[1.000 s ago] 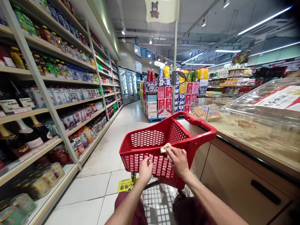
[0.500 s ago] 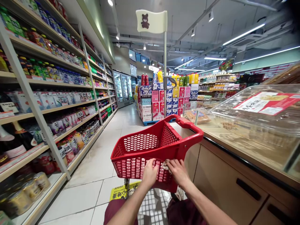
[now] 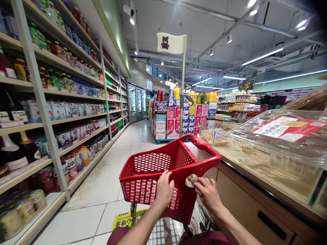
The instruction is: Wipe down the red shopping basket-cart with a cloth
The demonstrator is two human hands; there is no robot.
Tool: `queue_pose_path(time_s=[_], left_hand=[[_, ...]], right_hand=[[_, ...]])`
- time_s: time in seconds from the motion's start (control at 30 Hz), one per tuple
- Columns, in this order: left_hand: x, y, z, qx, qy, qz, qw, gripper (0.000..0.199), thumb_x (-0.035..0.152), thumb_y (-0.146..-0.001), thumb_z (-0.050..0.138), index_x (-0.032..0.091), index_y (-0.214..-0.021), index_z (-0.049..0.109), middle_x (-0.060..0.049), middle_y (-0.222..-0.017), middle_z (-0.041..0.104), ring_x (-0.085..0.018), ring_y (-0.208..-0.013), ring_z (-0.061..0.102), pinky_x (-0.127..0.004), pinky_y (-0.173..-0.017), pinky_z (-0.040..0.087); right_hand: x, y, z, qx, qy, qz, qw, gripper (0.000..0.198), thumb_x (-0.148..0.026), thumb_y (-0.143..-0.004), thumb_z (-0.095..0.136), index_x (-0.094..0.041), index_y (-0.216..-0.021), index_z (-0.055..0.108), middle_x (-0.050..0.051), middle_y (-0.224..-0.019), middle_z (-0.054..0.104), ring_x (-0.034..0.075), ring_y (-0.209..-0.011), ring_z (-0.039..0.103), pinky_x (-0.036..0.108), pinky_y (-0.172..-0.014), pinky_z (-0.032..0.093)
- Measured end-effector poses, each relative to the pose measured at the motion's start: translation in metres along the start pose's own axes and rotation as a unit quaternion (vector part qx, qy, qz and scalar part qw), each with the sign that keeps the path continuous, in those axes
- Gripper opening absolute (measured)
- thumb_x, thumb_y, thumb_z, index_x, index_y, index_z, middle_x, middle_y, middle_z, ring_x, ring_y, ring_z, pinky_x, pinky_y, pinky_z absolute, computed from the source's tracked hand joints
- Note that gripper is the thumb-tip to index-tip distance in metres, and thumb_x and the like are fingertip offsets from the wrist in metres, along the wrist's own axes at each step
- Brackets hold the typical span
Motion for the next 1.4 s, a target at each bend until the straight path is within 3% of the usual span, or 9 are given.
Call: queue_pose_path(time_s=[0.17,0.4,0.5,0.57,0.7,0.9,1.1,1.27,1.4], left_hand=[[0.013,-0.005,0.005,0.015,-0.038,0.040,0.998,0.039,0.016,-0.076,0.041,0.014,-0.114,0.052,-0.010,-0.130,0.045,-0.020,-0.122,0.038,-0.040,-0.104,0.028],[0.016,0.000,0.018,-0.002,-0.063,0.070,0.996,0.038,0.017,-0.076,0.043,0.018,-0.113,0.051,-0.009,-0.131,0.045,-0.021,-0.122,0.038,-0.043,-0.102,0.031],[0.016,-0.001,0.022,0.005,-0.067,0.073,0.995,0.037,0.016,-0.076,0.044,0.018,-0.113,0.051,-0.010,-0.130,0.045,-0.021,-0.121,0.038,-0.044,-0.101,0.031],[0.016,-0.001,0.026,0.006,-0.070,0.078,0.994,0.037,0.016,-0.076,0.043,0.018,-0.113,0.051,-0.010,-0.130,0.044,-0.021,-0.122,0.038,-0.045,-0.101,0.031],[0.019,0.004,0.032,-0.010,-0.086,0.104,0.991,0.040,0.014,-0.075,0.044,0.017,-0.115,0.049,-0.010,-0.132,0.043,-0.022,-0.124,0.035,-0.046,-0.102,0.029],[0.023,0.005,0.026,-0.007,-0.137,0.118,0.984,0.047,0.014,-0.077,0.043,0.016,-0.123,0.041,-0.011,-0.138,0.034,-0.023,-0.129,0.026,-0.048,-0.104,0.024],[0.020,0.009,0.019,-0.011,-0.179,0.146,0.973,0.048,0.013,-0.076,0.043,0.018,-0.124,0.041,-0.009,-0.139,0.032,-0.022,-0.130,0.023,-0.049,-0.104,0.023],[-0.006,0.013,0.006,0.009,-0.219,0.103,0.970,0.050,0.013,-0.078,0.042,0.016,-0.127,0.037,-0.012,-0.139,0.032,-0.024,-0.130,0.023,-0.050,-0.104,0.022],[-0.020,0.019,0.001,-0.004,-0.235,0.107,0.966,0.051,0.014,-0.078,0.040,0.018,-0.129,0.035,-0.010,-0.141,0.030,-0.023,-0.131,0.021,-0.050,-0.104,0.021]], right_hand=[[0.046,-0.034,-0.028,0.130,0.075,0.128,0.980,0.028,-0.023,-0.077,0.047,-0.022,-0.102,0.060,0.008,-0.102,0.056,0.021,-0.091,0.046,0.035,-0.080,0.028],[0.018,-0.006,-0.011,-0.018,-0.013,0.007,1.000,0.025,-0.011,-0.072,0.047,-0.026,-0.083,0.064,0.002,-0.090,0.060,0.016,-0.084,0.048,0.031,-0.079,0.029],[0.049,-0.012,-0.034,0.089,0.038,0.122,0.988,0.025,-0.018,-0.074,0.048,-0.022,-0.092,0.063,0.006,-0.100,0.057,0.020,-0.092,0.047,0.034,-0.079,0.029],[0.057,-0.012,-0.037,0.102,0.059,0.165,0.979,0.025,-0.019,-0.074,0.047,-0.021,-0.094,0.062,0.007,-0.100,0.056,0.021,-0.090,0.047,0.033,-0.076,0.030],[0.021,0.003,-0.010,-0.049,-0.015,0.017,0.999,0.024,-0.012,-0.072,0.048,-0.026,-0.082,0.064,0.002,-0.090,0.060,0.016,-0.082,0.048,0.030,-0.076,0.029],[0.041,-0.019,-0.035,0.117,0.055,0.153,0.980,0.028,-0.023,-0.077,0.048,-0.021,-0.103,0.060,0.008,-0.105,0.056,0.021,-0.092,0.047,0.035,-0.079,0.030],[-0.008,-0.018,-0.007,-0.016,0.008,0.005,1.000,0.030,-0.009,-0.073,0.048,-0.025,-0.095,0.063,0.003,-0.092,0.061,0.016,-0.084,0.048,0.031,-0.078,0.029],[-0.007,-0.030,-0.011,0.073,0.026,0.070,0.995,0.029,-0.016,-0.077,0.048,-0.022,-0.102,0.061,0.006,-0.103,0.059,0.020,-0.094,0.046,0.034,-0.082,0.027],[-0.030,-0.018,0.015,-0.030,0.019,-0.007,0.999,0.026,-0.015,-0.076,0.049,-0.025,-0.095,0.063,0.004,-0.097,0.061,0.019,-0.089,0.046,0.034,-0.081,0.027]])
Point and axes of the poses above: each hand's wrist, its own y-axis away from the middle knuckle, its own z-axis out of the palm, x = y × z, the point moved 5 cm from there along -y, towards the middle knuckle
